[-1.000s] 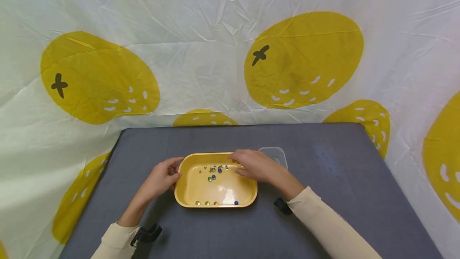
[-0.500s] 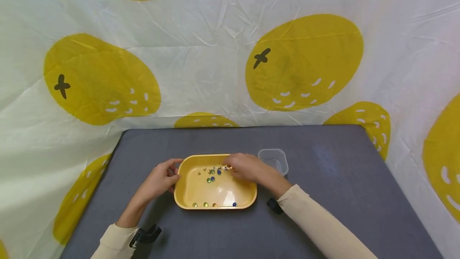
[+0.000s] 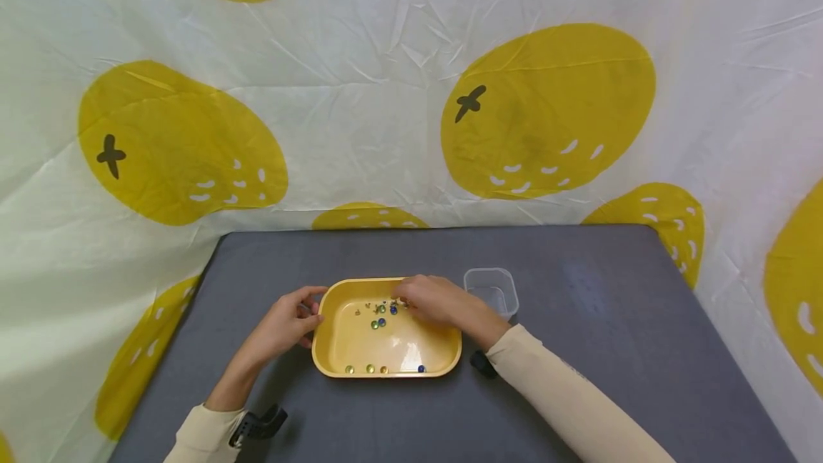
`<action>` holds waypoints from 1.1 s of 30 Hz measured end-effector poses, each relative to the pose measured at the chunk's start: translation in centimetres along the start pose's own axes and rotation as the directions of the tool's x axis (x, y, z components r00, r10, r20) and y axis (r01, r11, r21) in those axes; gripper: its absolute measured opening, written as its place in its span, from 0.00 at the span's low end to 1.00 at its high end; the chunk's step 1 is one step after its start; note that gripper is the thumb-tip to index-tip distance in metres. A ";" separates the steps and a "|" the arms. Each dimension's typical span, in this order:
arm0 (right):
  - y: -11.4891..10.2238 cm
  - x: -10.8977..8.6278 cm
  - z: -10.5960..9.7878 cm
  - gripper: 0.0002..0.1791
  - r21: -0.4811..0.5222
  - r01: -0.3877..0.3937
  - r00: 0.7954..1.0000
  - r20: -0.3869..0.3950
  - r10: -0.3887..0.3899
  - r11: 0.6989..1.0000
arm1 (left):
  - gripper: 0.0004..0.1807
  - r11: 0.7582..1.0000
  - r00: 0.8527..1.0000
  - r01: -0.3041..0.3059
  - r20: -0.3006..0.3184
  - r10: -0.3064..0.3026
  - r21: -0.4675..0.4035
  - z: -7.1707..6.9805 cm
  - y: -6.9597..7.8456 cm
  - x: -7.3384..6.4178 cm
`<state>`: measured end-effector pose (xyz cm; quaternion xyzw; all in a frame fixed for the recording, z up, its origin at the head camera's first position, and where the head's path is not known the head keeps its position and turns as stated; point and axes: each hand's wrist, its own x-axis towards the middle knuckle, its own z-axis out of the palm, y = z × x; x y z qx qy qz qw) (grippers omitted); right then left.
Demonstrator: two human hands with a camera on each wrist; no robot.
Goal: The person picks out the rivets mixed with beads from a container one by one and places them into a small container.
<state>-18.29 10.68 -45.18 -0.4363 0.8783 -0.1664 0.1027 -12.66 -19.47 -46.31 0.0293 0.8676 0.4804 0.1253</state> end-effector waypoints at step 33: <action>0.5 -0.1 1.2 0.12 -0.095 -0.042 0.998 0.047 0.047 0.995 | 0.28 1.000 1.000 0.005 -0.022 -0.005 0.003 0.5 0.2 0.1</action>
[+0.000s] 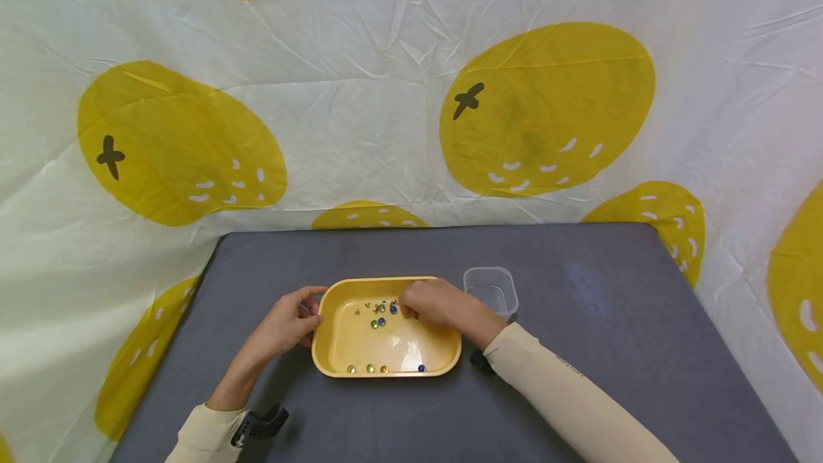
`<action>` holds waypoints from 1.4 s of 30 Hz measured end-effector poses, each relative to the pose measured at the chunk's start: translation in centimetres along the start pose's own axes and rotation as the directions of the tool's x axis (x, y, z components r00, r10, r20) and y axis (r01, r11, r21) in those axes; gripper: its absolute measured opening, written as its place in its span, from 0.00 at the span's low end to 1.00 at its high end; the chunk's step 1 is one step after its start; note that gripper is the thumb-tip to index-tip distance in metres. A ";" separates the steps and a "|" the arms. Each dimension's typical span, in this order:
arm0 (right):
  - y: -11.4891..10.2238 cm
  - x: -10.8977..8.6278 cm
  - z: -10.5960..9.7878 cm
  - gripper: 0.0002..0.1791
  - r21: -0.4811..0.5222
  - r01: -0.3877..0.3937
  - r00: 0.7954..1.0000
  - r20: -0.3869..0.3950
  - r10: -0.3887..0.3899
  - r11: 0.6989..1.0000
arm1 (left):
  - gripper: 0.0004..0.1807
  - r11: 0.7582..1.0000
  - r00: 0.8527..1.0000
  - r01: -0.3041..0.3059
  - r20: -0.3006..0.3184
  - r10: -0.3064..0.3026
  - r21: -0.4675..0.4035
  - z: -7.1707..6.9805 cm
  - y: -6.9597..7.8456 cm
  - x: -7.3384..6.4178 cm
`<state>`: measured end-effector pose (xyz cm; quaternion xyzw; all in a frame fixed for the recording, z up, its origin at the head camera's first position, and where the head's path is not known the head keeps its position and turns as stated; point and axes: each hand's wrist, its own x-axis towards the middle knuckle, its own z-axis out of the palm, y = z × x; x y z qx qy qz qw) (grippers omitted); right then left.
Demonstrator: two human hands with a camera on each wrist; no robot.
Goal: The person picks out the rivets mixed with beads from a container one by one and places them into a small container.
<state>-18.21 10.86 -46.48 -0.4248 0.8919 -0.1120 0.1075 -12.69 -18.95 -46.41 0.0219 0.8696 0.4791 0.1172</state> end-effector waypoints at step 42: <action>0.1 -0.1 0.5 0.13 -0.007 -0.022 0.999 0.040 0.022 1.000 | 0.28 1.000 1.000 -0.009 0.003 0.009 0.018 0.0 0.0 0.0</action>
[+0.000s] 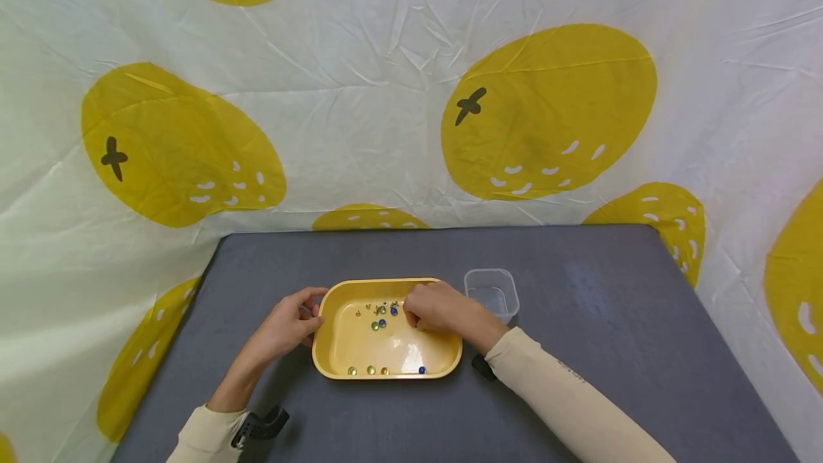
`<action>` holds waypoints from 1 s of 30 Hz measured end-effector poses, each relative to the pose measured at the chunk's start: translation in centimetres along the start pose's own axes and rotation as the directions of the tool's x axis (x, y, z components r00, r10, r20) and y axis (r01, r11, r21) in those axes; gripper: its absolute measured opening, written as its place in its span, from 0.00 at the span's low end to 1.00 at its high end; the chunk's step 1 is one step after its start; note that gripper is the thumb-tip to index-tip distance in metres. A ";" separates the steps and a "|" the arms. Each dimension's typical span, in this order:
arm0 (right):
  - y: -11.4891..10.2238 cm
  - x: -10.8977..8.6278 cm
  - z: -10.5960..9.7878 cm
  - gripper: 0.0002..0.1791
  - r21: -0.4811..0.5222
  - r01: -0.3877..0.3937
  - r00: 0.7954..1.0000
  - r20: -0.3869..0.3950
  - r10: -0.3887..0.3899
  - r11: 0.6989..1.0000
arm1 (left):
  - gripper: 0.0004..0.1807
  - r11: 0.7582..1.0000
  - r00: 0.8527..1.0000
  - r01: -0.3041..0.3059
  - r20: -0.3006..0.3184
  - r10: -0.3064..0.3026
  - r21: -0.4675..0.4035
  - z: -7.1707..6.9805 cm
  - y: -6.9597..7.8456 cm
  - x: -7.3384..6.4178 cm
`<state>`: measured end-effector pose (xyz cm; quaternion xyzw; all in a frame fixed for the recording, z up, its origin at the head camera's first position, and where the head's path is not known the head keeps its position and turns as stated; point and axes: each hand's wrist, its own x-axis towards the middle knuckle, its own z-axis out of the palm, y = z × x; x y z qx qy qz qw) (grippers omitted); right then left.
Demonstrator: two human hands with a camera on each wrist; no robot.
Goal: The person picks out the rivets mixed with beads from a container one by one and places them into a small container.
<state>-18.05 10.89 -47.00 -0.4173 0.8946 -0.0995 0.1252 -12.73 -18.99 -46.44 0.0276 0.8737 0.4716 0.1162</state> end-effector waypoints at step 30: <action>0.9 -0.8 -0.4 0.08 0.128 0.105 0.994 -0.006 -0.105 0.986 | 0.28 1.000 1.000 -0.004 0.008 0.004 -0.009 0.1 -0.3 0.2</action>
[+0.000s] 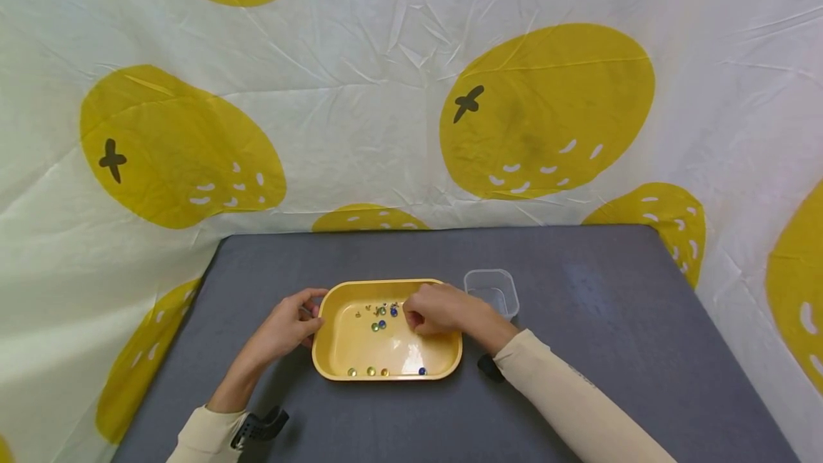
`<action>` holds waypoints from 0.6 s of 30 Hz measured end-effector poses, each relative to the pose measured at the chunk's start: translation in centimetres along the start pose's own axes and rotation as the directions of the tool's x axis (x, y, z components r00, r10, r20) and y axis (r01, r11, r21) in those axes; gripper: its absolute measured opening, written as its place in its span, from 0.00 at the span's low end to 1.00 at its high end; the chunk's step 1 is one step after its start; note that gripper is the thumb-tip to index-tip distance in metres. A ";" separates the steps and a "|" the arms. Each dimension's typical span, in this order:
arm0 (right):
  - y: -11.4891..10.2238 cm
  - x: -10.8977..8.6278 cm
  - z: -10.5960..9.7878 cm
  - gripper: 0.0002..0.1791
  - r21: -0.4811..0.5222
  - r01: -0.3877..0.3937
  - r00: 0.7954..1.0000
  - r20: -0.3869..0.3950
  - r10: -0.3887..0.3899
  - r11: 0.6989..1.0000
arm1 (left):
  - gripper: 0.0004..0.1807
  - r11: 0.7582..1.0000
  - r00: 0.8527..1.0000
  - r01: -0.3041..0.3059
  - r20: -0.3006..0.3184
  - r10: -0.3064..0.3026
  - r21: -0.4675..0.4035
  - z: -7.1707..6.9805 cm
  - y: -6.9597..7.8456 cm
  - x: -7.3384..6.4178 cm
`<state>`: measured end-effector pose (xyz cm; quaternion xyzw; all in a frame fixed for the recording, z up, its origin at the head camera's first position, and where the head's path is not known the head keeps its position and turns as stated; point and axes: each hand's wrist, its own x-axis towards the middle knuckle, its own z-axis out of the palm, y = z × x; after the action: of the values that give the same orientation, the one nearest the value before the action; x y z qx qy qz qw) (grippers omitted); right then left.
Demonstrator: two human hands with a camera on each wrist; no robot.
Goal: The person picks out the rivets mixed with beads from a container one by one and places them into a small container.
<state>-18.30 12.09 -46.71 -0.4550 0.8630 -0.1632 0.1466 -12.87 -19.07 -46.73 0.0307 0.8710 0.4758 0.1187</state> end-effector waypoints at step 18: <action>0.2 -1.0 -1.4 0.04 0.177 0.111 0.993 0.007 -0.114 0.978 | 0.28 1.000 1.000 -0.011 0.011 0.011 -0.014 -0.2 0.2 -0.2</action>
<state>-18.53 13.23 -45.43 -0.4898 0.8167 -0.2433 0.1842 -12.70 -19.14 -46.40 0.0375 0.8668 0.4822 0.1210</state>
